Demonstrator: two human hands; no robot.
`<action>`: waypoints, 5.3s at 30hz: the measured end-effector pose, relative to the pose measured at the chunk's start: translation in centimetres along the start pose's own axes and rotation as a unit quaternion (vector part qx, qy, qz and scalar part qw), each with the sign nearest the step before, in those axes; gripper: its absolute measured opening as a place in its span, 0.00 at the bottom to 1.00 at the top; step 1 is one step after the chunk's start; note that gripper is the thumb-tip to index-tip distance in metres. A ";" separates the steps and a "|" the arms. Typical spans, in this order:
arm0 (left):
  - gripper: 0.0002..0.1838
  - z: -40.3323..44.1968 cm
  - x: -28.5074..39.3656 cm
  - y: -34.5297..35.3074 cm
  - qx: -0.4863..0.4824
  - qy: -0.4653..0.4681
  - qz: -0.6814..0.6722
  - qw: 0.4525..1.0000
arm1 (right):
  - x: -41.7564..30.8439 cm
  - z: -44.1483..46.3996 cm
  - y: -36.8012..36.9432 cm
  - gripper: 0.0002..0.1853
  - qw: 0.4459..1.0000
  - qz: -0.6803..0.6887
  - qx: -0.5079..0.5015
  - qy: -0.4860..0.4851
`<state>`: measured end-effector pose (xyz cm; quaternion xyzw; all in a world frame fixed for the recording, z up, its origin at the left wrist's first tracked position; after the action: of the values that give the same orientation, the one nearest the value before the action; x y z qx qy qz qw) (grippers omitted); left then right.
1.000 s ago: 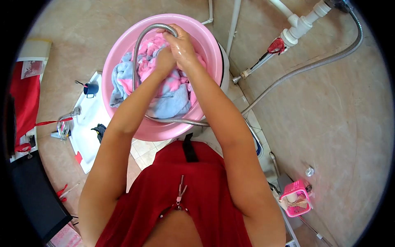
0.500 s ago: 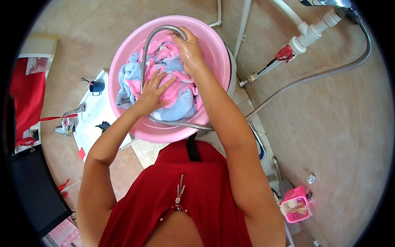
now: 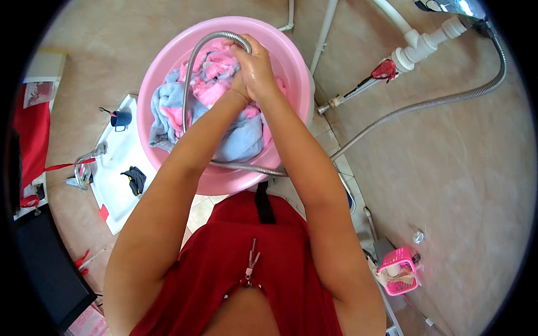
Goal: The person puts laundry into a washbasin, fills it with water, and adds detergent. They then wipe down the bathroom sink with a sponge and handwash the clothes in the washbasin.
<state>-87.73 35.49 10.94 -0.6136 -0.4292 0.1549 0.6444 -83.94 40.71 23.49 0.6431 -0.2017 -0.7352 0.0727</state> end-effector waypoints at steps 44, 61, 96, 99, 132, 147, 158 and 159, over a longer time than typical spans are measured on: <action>0.43 -11.0 -3.4 -7.0 0.205 -0.066 -0.217 0.952 | 0.4 -0.1 -0.1 0.07 0.999 -0.029 -0.028 0.015; 0.24 -6.1 -0.1 -1.1 0.054 0.002 -0.169 0.984 | 1.5 0.4 1.5 0.07 0.998 -0.021 -0.044 0.035; 0.16 -3.2 -4.3 -3.5 0.092 -0.094 0.060 0.989 | 1.6 0.3 2.3 0.06 0.998 -0.015 -0.058 0.034; 0.13 1.8 -10.1 3.8 0.108 -0.039 0.204 0.972 | 1.6 0.1 2.6 0.06 0.997 -0.027 -0.055 0.038; 0.15 -5.0 -3.5 -4.9 0.035 -0.146 -0.019 0.988 | 1.4 -0.6 3.9 0.08 0.997 -0.006 -0.067 0.028; 0.21 -12.5 0.6 -4.3 0.189 0.018 -0.076 0.979 | 4.6 0.8 2.1 0.11 0.973 -0.202 -0.068 -0.084; 0.16 -21.6 3.1 -6.4 0.054 -0.059 -0.192 0.978 | 7.7 0.6 -1.2 0.13 0.777 -0.629 0.010 -0.008; 0.17 -20.0 2.5 -5.4 0.053 -0.099 -0.179 0.977 | 8.1 0.5 -1.3 0.13 0.766 -0.643 0.012 -0.021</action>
<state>-73.19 23.09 19.31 -0.4736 -0.5848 0.1195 0.6477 -85.56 39.05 15.60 0.6074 0.2483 -0.6207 -0.4291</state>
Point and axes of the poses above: each hand's wrist, its own z-axis towards the middle knuckle, its own y-axis out of the palm, x = y × z, the point moved 5 cm from there along z, towards the middle knuckle, and after that the axes turned 8 degrees about -z, right-handed, at the moved point
